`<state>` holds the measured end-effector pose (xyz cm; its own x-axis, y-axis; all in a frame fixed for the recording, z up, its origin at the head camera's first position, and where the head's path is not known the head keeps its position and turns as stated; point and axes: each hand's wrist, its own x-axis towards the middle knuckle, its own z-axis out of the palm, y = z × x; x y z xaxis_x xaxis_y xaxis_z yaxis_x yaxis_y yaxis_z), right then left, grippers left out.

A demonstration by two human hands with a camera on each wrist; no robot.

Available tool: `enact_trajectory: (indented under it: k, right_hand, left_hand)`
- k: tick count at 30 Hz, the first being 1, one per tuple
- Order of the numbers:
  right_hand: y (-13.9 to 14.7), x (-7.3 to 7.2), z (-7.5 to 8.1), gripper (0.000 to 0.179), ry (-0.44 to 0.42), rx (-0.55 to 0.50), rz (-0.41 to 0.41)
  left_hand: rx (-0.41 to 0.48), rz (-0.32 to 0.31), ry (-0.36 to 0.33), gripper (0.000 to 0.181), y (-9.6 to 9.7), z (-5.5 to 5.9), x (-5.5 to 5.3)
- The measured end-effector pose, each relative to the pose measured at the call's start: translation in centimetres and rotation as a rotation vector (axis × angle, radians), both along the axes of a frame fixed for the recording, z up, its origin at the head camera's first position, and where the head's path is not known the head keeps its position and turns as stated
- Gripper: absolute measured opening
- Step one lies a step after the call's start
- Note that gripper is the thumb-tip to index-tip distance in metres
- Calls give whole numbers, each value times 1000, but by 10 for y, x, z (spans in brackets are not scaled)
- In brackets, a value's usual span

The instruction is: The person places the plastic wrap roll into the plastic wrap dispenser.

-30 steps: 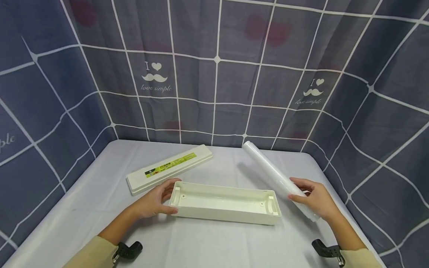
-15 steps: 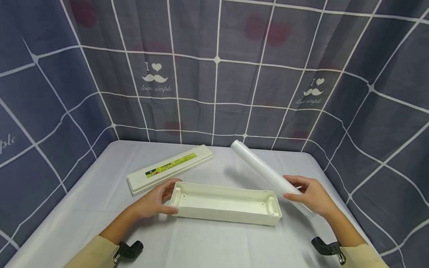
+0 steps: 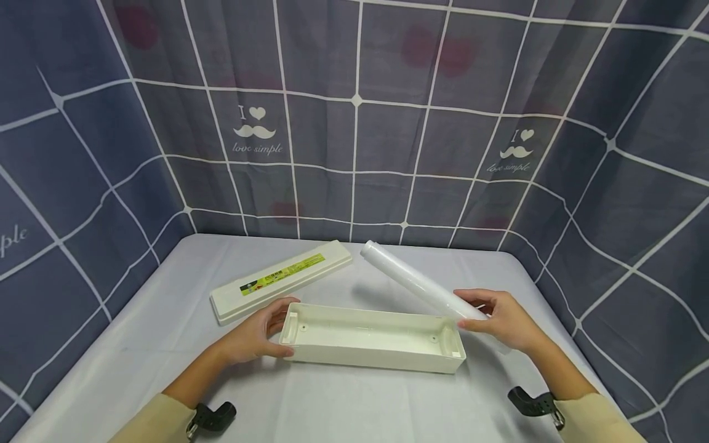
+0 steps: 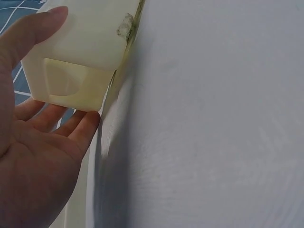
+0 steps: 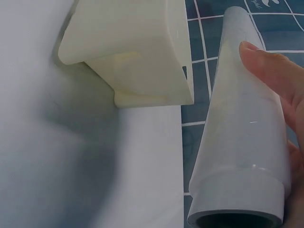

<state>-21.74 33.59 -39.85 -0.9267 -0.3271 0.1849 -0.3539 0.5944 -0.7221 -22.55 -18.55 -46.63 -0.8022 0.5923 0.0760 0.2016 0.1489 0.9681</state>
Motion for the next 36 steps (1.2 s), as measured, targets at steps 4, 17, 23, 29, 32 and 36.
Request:
enact_trajectory:
  k: [4,17,23,29,32,36]
  right_hand:
    - [-5,-3,1,60,-6,5,28]
    - [-23,-10,7,55,-20,30,146]
    - [-31,-13,9,53,-37,19,213]
    - [-37,-16,11,51,-53,32,266]
    - [-40,-18,10,51,-64,38,295]
    - [-45,-21,8,52,-58,49,321]
  left_hand:
    - [-7,8,0,99,0,-1,1]
    - [-29,23,10,98,1,-1,3]
    - [-38,34,10,98,2,0,3]
    - [-28,27,22,98,2,0,4]
    - [-31,29,29,99,2,-1,4]
    - [-28,29,38,98,1,-1,6]
